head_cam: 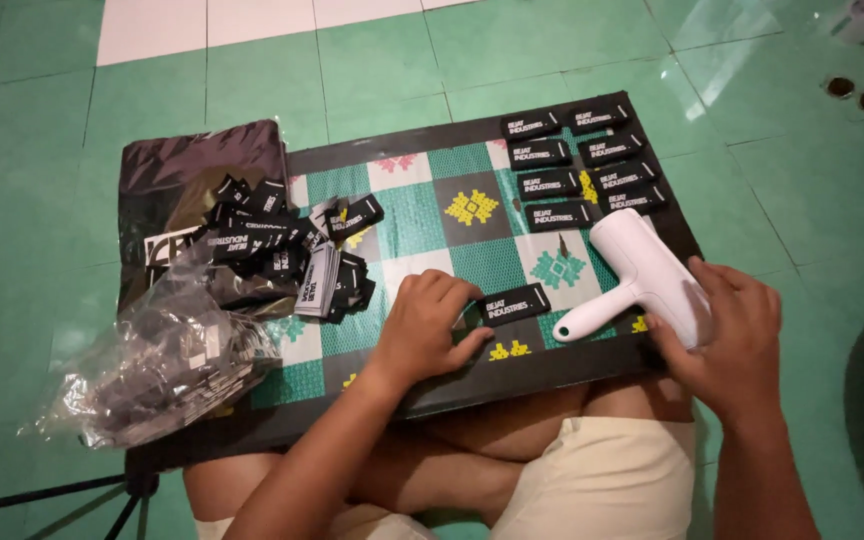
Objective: The person uses a white handheld garment steamer to press black rectangular tags on a patterned mat. They hold each tag in place with one hand while moving the steamer over it, then set the steamer down and pick up another tag to repeat the process.
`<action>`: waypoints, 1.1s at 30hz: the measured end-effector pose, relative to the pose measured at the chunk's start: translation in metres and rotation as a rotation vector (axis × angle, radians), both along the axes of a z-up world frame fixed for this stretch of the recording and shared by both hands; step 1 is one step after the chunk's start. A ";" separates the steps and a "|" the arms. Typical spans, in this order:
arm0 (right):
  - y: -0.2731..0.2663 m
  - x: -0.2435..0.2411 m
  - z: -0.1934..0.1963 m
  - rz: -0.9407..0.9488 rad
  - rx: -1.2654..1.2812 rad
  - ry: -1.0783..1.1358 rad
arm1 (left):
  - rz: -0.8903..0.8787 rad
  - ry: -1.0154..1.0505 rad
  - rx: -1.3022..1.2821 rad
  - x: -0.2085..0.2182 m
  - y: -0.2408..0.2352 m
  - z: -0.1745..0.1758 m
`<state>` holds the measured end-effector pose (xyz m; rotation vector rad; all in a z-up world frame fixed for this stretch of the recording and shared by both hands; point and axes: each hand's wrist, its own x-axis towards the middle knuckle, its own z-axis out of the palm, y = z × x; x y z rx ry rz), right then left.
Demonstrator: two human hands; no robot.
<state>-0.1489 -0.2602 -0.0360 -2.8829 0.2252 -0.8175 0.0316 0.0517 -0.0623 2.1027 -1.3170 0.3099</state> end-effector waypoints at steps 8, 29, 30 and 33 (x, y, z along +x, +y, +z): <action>0.058 0.078 0.012 0.461 0.132 0.167 | 0.056 -0.069 -0.054 0.002 -0.002 -0.016; 0.058 0.145 0.014 0.412 0.144 0.859 | 0.047 -0.029 -0.028 0.000 -0.004 -0.013; 0.060 0.145 0.016 0.412 0.144 0.859 | 0.047 -0.029 -0.028 0.000 -0.004 -0.014; 0.064 0.146 0.021 0.374 0.124 0.899 | 0.050 -0.035 -0.029 0.000 -0.003 -0.015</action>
